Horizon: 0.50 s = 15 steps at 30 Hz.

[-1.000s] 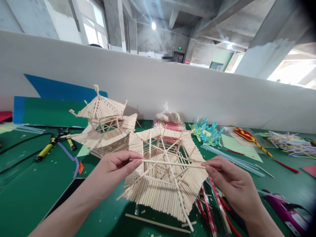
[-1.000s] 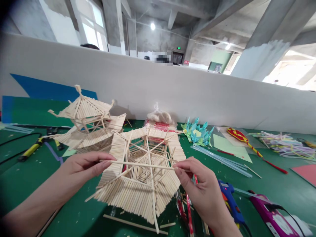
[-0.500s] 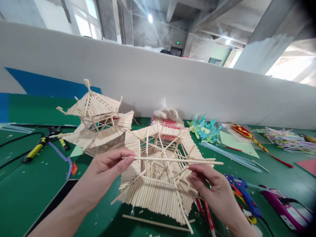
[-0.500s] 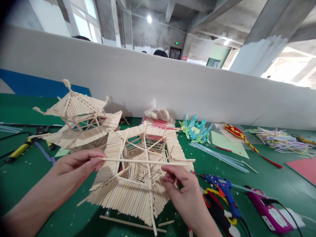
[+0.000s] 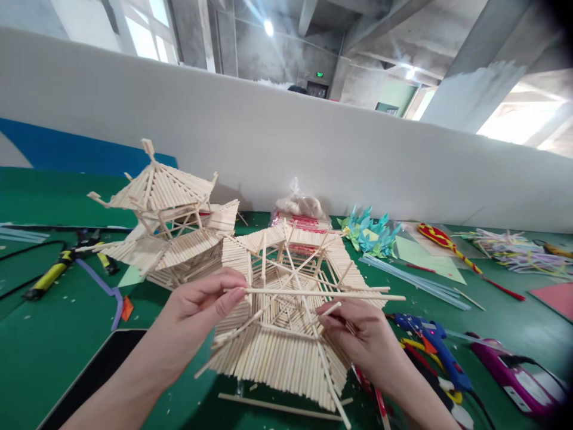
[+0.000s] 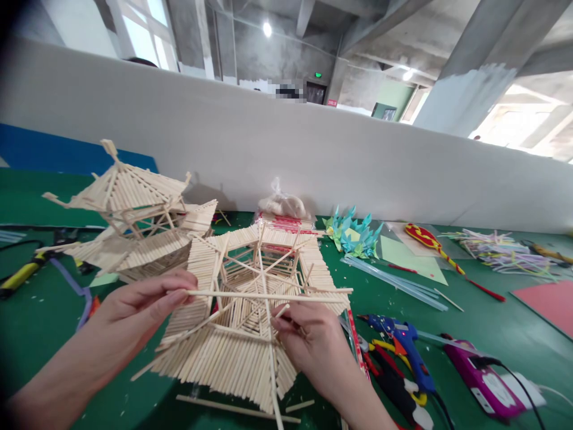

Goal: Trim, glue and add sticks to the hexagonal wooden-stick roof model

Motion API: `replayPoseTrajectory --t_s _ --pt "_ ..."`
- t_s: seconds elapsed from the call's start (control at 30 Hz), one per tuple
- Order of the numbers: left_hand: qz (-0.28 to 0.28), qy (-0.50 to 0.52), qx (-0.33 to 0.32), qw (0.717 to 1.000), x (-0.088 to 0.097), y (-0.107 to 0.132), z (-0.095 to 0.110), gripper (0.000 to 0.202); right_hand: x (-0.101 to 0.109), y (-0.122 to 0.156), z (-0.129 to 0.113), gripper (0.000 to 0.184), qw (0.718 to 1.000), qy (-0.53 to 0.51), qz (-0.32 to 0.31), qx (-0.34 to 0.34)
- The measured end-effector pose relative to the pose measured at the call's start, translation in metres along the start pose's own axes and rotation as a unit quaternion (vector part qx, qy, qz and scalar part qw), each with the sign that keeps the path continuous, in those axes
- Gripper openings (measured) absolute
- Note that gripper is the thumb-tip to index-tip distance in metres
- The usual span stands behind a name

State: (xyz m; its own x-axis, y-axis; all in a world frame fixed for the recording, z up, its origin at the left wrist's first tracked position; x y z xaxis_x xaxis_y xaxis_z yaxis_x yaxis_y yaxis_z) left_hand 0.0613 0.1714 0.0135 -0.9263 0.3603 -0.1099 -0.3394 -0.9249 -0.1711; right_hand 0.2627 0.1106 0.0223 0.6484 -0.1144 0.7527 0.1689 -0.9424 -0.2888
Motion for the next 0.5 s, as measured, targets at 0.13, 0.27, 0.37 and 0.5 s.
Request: replayPoseTrajectory --t_s 0.13,0.27,0.37,0.5 --pt "-0.009 -0.004 -0.013 1.0 -0.006 0.0 0.005 0.009 -0.001 0.0 0.0 0.016 1.0 -0.005 -0.007 0.001" --pt "-0.013 -0.009 -0.011 1.0 -0.008 0.0 0.006 0.01 -0.002 0.001 0.0 0.017 1.0 -0.003 -0.006 0.0" --pt "-0.017 -0.02 -0.013 1.0 -0.009 0.0 0.008 0.011 -0.003 0.001 0.001 0.016 1.0 0.005 -0.006 -0.003" --pt "-0.021 -0.046 -0.031 0.998 -0.012 0.001 0.014 0.011 -0.002 0.001 0.0 0.017 1.0 0.009 -0.003 0.001"
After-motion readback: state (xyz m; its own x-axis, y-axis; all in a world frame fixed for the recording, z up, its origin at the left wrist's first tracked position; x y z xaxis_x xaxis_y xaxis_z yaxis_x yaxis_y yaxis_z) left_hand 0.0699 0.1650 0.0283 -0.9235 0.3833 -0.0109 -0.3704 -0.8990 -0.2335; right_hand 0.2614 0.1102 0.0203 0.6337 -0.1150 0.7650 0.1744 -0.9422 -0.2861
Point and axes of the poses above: each hand's wrist, its own y-axis away from the middle knuckle, its own x-axis out of the back of the hand, z = x × y, the point moved 10 cm from there along -y, towards the middle knuckle, and after that the axes turned 12 degrees about y, right-handed, at the moved point
